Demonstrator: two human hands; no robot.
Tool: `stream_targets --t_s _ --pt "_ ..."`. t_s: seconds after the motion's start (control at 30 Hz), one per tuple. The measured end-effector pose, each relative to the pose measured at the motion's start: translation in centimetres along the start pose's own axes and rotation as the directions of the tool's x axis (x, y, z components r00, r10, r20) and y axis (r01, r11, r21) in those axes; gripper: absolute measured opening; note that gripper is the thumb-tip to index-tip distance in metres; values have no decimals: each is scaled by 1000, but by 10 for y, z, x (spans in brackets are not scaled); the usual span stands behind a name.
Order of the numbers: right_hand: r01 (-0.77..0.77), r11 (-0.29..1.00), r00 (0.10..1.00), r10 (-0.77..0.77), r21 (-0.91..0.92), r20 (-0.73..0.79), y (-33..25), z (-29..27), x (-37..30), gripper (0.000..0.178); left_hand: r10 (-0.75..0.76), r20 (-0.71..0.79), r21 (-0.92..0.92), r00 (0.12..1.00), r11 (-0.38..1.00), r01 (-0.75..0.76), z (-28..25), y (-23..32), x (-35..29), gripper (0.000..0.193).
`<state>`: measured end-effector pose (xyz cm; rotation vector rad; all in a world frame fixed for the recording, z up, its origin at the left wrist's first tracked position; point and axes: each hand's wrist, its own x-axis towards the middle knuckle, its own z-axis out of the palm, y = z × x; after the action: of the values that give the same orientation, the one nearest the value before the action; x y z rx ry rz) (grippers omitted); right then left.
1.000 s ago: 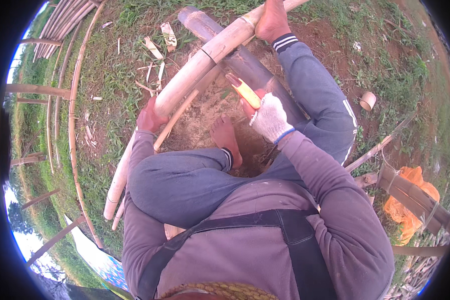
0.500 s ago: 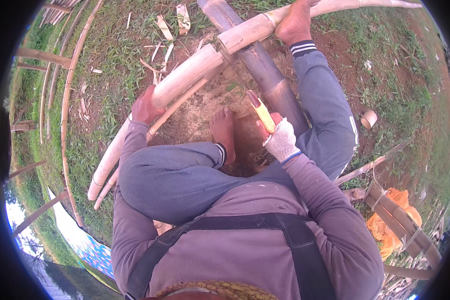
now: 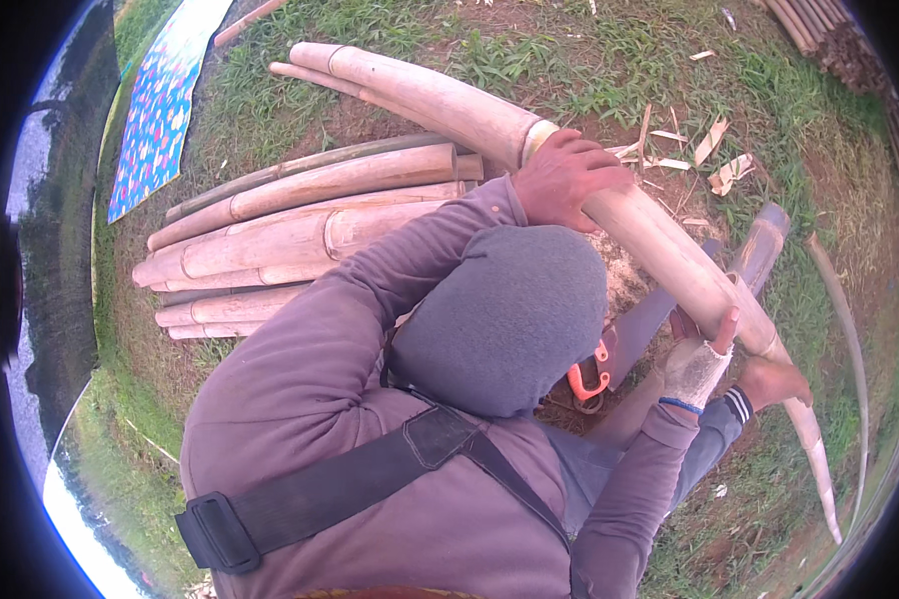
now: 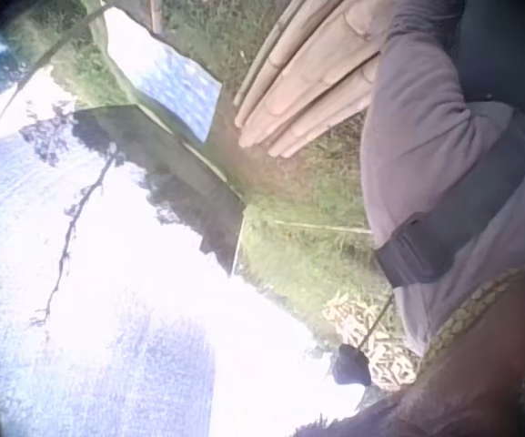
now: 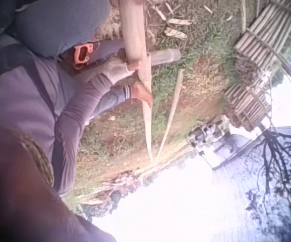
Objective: The person sits on the ground and uses a hand saw to cut long bamboo poles into shorter sections. They position each pole on a wooden support, saw through it, and then move the cut pieces aside.
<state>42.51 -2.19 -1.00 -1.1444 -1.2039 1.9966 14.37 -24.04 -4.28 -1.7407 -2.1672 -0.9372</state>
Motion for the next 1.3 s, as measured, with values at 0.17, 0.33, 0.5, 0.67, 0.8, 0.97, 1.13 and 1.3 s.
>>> stream_targets --t_s 0.17,0.33,0.5,0.67,0.8,0.97,1.13,1.3 --pt "-67 997 997 67 28 -23 -16 -9 -28 92 -775 -545 -622 319 629 466 -7 11 -71 91" --pt "25 997 994 -32 73 104 -18 -13 -50 92 -985 66 -993 -163 -48 -108 -7 -49 -76 92" --pt "87 995 988 -92 42 126 -14 0 -75 93 -965 259 -860 53 -255 -442 4 -104 -72 65" --pt "-18 1000 990 14 24 143 -11 -32 -42 89 -980 200 -913 -19 -179 -367 2 -80 -85 72" --pt "-40 999 972 33 23 234 -6 1 1 83 -972 107 -927 -210 -21 -375 -57 -72 -88 78" --pt "-8 959 893 135 -283 430 -3 139 0 84 -935 -83 -901 -345 219 -375 -120 -164 -186 83" --pt "-24 870 766 332 -492 550 38 208 32 78 -732 -127 -992 -669 87 93 -177 -158 -216 122" --pt "-96 829 729 436 -551 528 76 220 72 80 -743 7 352 669 628 694 -134 -67 -163 128"
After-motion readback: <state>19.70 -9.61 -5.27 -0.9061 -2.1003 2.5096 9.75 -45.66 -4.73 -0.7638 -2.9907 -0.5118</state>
